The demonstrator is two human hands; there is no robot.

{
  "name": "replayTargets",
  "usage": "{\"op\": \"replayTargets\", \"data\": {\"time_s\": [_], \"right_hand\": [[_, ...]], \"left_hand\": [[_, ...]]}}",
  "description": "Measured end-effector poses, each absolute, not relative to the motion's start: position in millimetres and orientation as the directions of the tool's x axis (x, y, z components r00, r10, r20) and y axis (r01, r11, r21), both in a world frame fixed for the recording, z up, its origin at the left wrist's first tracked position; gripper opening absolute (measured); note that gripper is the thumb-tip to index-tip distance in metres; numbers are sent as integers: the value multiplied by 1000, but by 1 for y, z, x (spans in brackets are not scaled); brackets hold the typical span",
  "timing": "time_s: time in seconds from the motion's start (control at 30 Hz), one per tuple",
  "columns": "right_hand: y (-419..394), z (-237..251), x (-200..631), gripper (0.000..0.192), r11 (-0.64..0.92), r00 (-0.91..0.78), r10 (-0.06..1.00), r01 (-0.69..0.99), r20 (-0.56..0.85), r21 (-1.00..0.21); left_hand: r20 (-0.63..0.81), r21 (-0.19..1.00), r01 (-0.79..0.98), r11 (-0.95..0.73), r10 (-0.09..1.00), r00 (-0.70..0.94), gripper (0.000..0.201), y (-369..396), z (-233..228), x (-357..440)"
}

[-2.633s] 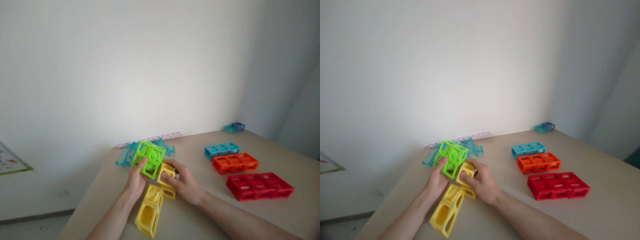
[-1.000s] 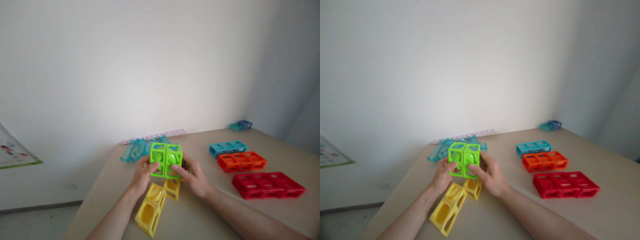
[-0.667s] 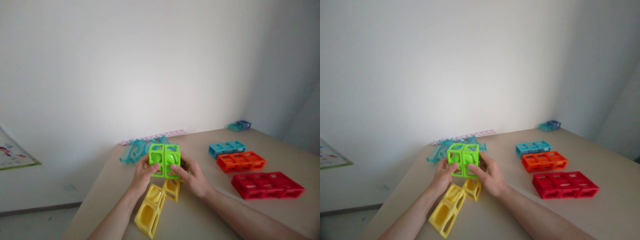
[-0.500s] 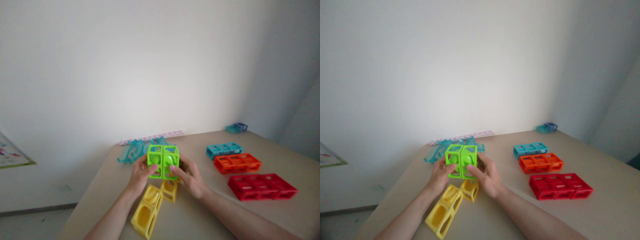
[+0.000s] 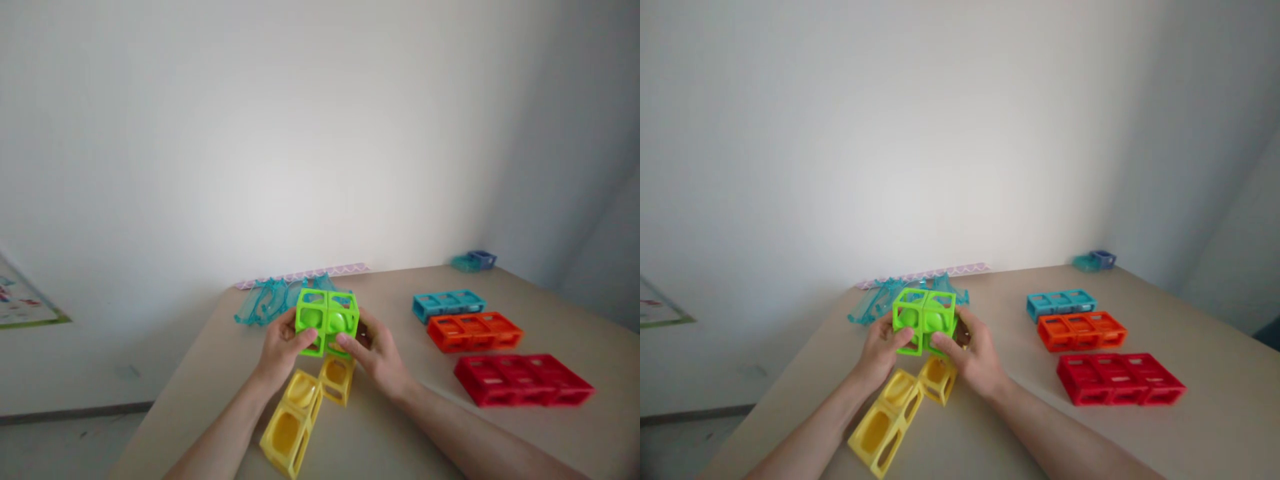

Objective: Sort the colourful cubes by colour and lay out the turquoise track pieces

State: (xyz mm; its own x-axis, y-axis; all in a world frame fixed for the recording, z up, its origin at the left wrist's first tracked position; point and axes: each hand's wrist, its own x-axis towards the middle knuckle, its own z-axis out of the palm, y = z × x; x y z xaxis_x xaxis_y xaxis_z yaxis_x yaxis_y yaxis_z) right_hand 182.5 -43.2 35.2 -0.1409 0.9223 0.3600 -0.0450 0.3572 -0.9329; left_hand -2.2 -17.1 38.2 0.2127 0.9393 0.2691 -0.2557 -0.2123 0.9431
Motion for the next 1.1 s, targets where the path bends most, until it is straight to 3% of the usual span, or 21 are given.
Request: {"op": "replayTargets", "data": {"time_s": [0.2,0.43,0.57,0.83,1.1], "right_hand": [[-45,41,183,40,351,-173,915,-100,363,-931],[-43,38,185,39,444,-74,896,117,438,-888],[-43,36,183,39,441,-69,897,120,436,-889],[-47,40,182,36,436,-90,899,86,428,-896],[-46,54,193,42,456,-11,889,83,457,-886]], "left_hand": [[271,935,-295,-196,933,238,30,-15,34,-1],[224,942,-297,-160,955,197,37,-19,32,2],[209,952,-263,-154,958,195,53,-22,32,5],[295,927,-280,-250,946,130,51,-24,39,6],[328,913,-337,-231,907,266,52,-17,33,-3]]}}
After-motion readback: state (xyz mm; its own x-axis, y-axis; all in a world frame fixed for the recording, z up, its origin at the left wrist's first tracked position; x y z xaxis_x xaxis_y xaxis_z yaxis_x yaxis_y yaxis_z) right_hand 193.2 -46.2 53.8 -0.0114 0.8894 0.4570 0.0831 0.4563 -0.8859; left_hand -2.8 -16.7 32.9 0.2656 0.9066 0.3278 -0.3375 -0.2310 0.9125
